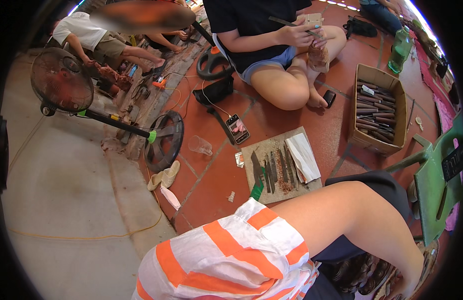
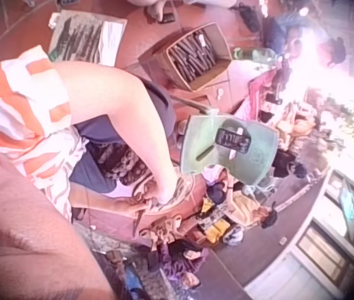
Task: The person carves a dark wooden object using a small chisel, holding the object on their lap and refining its surface details. They rotate the object to access different areas and continue carving throughout the clip.
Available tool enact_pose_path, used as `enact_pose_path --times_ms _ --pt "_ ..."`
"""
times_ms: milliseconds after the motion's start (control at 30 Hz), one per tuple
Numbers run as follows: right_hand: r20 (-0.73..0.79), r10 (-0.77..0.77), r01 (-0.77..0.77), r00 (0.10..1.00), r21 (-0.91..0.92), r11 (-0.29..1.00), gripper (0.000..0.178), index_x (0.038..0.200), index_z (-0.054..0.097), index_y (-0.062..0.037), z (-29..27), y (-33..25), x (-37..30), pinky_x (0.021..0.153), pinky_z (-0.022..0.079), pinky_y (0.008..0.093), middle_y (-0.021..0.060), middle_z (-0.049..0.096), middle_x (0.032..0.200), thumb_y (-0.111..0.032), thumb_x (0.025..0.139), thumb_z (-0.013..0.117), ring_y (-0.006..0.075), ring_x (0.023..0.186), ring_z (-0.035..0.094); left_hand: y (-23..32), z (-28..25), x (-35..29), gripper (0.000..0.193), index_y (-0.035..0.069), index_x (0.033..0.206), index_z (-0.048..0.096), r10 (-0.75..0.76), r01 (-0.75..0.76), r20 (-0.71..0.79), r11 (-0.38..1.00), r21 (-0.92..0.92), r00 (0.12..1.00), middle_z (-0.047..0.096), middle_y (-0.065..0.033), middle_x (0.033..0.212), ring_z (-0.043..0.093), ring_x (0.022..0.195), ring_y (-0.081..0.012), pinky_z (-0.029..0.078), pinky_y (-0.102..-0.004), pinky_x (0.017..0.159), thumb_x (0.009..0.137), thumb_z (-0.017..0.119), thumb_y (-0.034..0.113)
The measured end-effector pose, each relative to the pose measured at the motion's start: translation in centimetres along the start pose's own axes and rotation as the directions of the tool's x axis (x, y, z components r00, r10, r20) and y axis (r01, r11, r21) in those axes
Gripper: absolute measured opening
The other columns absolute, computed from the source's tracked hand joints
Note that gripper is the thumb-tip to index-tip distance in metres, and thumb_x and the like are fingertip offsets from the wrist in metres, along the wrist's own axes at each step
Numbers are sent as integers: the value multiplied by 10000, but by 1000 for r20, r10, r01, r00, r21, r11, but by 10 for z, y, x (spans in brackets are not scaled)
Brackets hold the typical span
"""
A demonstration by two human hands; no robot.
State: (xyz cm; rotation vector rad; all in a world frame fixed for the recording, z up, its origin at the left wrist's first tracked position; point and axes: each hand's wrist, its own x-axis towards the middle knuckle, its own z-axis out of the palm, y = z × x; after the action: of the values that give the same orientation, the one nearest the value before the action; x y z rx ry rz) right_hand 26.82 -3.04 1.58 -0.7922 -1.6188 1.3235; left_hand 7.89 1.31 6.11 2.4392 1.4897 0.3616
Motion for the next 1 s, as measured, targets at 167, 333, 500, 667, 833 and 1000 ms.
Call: enact_pose_path --times_ms 167,333,500,667,833,1000 --pt "-10 -17 17 1000 -6 1000 264 1019 601 44 -3 -4 -1 691 523 307 162 634 932 -206 944 638 222 778 619 1 -3 3 605 56 1033 722 14 -14 -7 1000 3 1000 702 -140 1011 652 960 -324 498 -464 831 799 624 605" --pt "-14 -16 16 1000 11 1000 264 1013 602 45 -7 -5 -2 683 524 305 162 635 927 -207 942 641 221 770 619 5 1 0 601 55 1026 725 14 -14 6 1000 -3 1000 704 -138 1002 655 951 -323 500 -462 825 798 627 603" --pt "-39 -43 44 998 19 999 264 1008 604 45 -14 -16 -2 674 525 303 161 635 922 -207 940 644 220 762 619 16 8 4 598 55 1018 728 57 -57 8 998 -7 998 707 -137 992 658 942 -321 502 -460 818 796 630 601" --pt "-94 -28 25 995 -33 999 282 995 585 62 -25 -25 1 674 566 322 192 647 917 -187 909 683 250 773 649 24 10 4 594 54 1010 730 79 -79 7 997 -15 997 710 -136 983 661 933 -319 504 -458 812 795 633 599" --pt "82 15 5 997 -234 972 355 1220 532 83 -78 11 23 960 527 404 192 603 1121 -208 1031 459 285 1022 619 32 4 3 591 53 1002 733 104 -105 -55 994 -13 993 712 -134 973 664 925 -317 506 -455 806 793 636 597" --pt "-42 42 -49 998 -204 978 327 1166 566 81 -82 -2 19 918 546 406 193 609 1124 -201 1004 526 281 1008 618 42 5 4 587 53 994 735 125 -128 -88 991 -32 988 715 -133 964 667 916 -315 508 -453 800 791 639 595"
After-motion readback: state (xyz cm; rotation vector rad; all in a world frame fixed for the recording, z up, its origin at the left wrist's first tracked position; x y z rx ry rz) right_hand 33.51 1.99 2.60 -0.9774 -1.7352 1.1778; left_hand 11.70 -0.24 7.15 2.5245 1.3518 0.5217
